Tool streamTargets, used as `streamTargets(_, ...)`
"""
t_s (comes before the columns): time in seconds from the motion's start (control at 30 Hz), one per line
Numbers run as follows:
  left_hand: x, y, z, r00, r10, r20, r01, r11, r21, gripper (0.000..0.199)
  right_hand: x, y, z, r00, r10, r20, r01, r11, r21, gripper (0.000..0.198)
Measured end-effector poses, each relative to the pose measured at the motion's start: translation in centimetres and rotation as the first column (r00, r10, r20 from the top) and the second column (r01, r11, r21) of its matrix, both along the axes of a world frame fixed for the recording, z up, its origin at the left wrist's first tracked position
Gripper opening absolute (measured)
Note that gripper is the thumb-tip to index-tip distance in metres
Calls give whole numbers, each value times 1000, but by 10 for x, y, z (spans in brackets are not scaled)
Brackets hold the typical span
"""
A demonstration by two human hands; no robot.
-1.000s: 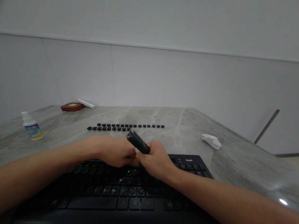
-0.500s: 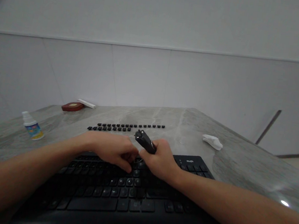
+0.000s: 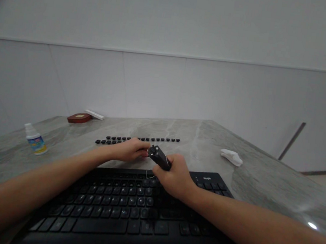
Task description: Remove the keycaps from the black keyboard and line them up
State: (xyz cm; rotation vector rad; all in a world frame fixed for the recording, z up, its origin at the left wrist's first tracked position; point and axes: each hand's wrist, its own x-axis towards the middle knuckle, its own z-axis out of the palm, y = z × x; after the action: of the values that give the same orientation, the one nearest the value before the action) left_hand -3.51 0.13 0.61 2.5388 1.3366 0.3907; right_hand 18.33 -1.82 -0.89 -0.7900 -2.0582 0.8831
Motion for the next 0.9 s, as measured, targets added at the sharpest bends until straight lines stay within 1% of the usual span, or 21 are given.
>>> streamTargets(0.13, -2, 6, -13, 998, 62, 12, -62, 998, 10, 10, 0, 1, -1, 1000, -15, 13, 15, 1000, -6, 32)
streamTargets(0.37, -5, 8, -21, 992, 123, 30, -124, 991, 49, 14, -1, 0, 1, 1000, -16, 11, 16, 1000, 6, 30)
streamTargets(0.5, -5, 7, -23, 989, 144, 34, -147, 986, 81, 18, -1, -3, 3, 1000, -14, 24, 14, 1000, 4, 30)
streamTargets(0.67, -4, 5, -24, 994, 105, 34, -109, 987, 120, 21, 0, -4, 5, 999, -11, 45, 10, 1000, 21, 29)
streamTargets(0.9, -5, 8, -26, 988, 157, 16, -157, 979, 128, 22, 0, -3, 4, 999, -22, 40, 21, 999, 40, 30)
